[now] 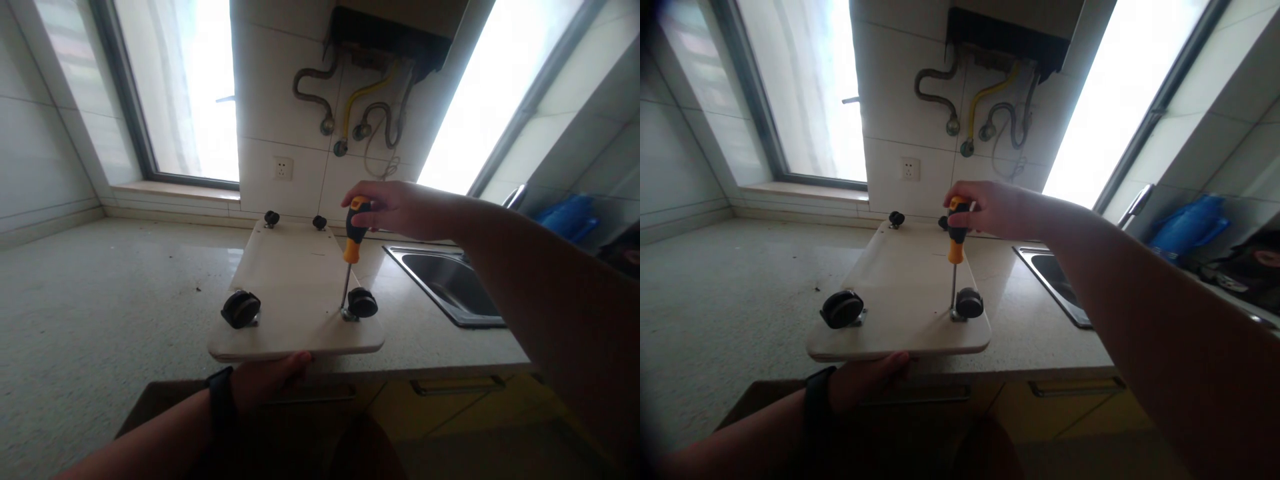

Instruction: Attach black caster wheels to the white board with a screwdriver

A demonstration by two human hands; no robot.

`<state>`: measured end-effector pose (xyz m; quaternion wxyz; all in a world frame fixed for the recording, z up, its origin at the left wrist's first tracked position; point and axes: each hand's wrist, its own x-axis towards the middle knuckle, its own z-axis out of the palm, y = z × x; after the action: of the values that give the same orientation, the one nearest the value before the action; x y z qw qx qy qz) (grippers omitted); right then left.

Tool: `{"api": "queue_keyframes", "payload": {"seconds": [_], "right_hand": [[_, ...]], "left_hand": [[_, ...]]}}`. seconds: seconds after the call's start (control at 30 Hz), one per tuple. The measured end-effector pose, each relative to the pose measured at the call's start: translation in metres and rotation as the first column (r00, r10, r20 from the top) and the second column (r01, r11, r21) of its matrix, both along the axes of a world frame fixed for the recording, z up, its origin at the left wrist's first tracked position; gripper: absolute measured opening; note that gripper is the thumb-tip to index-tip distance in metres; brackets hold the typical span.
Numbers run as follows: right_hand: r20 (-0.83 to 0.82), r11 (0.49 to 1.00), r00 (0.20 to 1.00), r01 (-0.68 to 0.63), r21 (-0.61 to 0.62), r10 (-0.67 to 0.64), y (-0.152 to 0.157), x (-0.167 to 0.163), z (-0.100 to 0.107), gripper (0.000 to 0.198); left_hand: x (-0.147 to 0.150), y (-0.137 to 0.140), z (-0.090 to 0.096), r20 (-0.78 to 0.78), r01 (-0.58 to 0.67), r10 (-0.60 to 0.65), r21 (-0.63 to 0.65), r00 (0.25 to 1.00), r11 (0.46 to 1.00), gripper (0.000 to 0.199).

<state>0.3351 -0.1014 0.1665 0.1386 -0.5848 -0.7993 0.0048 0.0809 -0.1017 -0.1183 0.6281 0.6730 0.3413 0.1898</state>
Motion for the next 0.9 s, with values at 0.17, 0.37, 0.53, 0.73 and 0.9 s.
{"api": "queue_keyframes", "payload": {"seconds": [0.17,0.37,0.53,0.73,0.9], "right_hand": [[0.203,0.972,0.96,0.16,0.171,-0.194,-0.003,-0.01,-0.001,0.042],[-0.159,0.984,0.987,-0.053,-0.167,0.027,-0.002,-0.007,0.002,0.041],[-0.257,0.972,0.961,-0.155,-0.179,0.106,-0.008,-0.01,0.0,0.041],[0.131,0.964,0.978,0.127,0.233,-0.16,-0.011,-0.02,-0.009,0.04],[-0.2,0.999,0.98,-0.013,-0.045,0.004,-0.007,-0.012,-0.01,0.028]], "left_hand": [[0.001,0.0,0.002,0.025,-0.033,0.033,0.005,0.999,0.999,0.072],[0.002,0.0,-0.004,0.032,-0.032,0.033,-0.055,0.999,0.998,0.074],[0.001,-0.001,0.0,0.007,-0.026,0.027,-0.048,1.0,0.998,0.075],[0.001,-0.001,0.006,-0.027,-0.002,0.002,0.003,1.0,1.0,0.076],[0.002,-0.002,0.008,-0.037,-0.006,0.006,-0.005,0.999,1.0,0.08]]}}
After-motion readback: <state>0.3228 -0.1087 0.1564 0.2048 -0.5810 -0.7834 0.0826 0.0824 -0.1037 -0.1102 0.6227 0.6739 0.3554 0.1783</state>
